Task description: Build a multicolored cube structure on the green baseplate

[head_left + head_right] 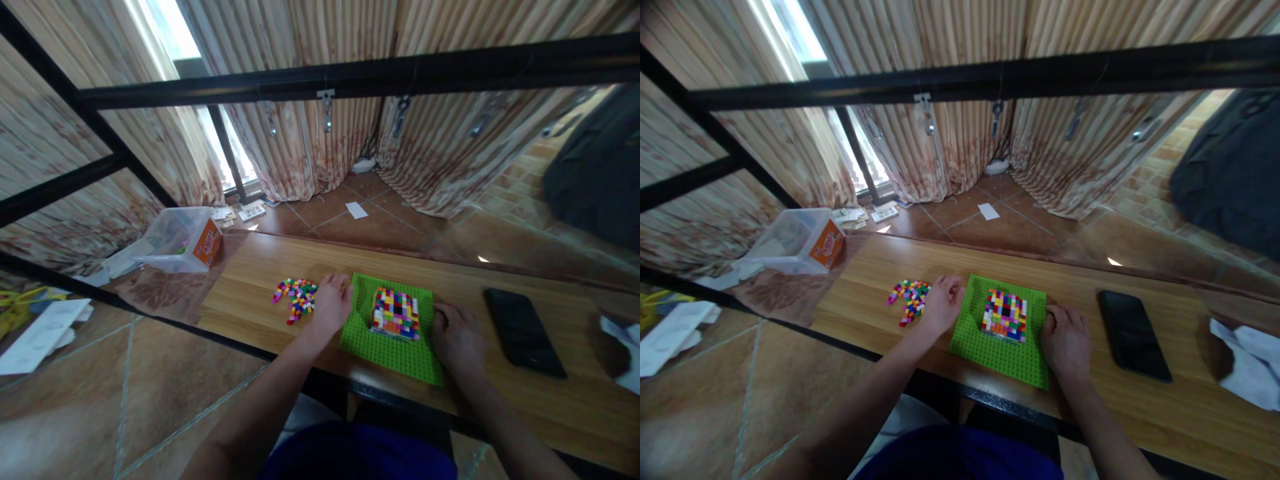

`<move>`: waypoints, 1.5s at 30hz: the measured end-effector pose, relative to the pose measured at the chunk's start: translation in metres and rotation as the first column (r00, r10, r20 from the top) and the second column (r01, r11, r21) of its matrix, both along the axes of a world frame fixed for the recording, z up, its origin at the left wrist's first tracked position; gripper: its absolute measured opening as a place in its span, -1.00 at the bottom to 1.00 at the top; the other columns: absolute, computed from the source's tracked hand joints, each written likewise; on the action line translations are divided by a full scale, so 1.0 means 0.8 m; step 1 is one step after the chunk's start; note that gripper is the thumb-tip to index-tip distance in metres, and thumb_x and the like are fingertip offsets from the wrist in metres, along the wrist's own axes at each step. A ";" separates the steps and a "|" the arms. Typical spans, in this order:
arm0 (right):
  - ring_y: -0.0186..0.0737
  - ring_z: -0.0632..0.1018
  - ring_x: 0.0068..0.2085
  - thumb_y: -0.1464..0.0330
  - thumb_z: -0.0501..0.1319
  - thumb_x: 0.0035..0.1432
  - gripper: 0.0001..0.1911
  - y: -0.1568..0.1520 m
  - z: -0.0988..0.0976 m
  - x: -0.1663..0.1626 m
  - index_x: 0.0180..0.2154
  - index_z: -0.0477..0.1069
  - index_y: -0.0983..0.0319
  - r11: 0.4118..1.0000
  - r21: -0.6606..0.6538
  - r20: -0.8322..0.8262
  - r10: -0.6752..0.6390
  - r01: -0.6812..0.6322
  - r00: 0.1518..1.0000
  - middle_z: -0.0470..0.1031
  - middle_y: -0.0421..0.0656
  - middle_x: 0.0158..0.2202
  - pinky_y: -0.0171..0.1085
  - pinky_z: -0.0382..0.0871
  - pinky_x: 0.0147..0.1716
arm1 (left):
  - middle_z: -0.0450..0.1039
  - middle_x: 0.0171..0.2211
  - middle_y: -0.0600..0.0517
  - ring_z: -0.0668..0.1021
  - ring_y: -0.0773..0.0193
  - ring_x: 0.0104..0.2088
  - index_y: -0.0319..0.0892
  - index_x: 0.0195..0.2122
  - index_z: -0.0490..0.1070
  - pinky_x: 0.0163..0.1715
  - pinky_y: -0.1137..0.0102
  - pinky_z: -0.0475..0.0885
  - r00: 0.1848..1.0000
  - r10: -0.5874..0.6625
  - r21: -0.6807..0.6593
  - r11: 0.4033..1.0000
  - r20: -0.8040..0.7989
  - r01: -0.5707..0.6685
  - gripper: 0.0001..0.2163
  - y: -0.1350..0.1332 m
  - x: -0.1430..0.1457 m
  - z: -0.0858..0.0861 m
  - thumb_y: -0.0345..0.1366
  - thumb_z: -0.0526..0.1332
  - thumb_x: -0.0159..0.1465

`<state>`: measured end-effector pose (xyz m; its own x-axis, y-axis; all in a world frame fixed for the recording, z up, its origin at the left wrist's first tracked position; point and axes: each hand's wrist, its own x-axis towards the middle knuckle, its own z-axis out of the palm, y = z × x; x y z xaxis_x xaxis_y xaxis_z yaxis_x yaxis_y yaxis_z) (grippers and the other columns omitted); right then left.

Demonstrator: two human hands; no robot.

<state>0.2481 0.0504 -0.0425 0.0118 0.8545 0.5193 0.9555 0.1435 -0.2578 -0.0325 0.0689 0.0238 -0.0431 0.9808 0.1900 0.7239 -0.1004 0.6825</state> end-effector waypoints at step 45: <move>-0.06 0.45 -0.17 0.41 0.04 0.21 -0.75 -0.002 0.009 -0.007 -0.23 0.50 0.24 0.999 -0.039 -0.049 -0.029 0.027 0.998 0.52 -0.01 -0.19 -0.09 0.35 -0.09 | 0.62 -0.30 0.02 0.58 0.24 -0.25 -0.12 -0.31 0.58 -0.10 0.31 0.45 0.938 -0.175 0.027 0.984 0.300 0.175 -0.90 -0.017 0.053 0.014 -0.40 0.26 0.23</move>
<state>0.2421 0.0487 -0.0353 0.0615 0.8726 0.4845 0.9448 0.1057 -0.3101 0.0101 0.0552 0.0348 0.0746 0.9781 0.1943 0.4567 -0.2067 0.8653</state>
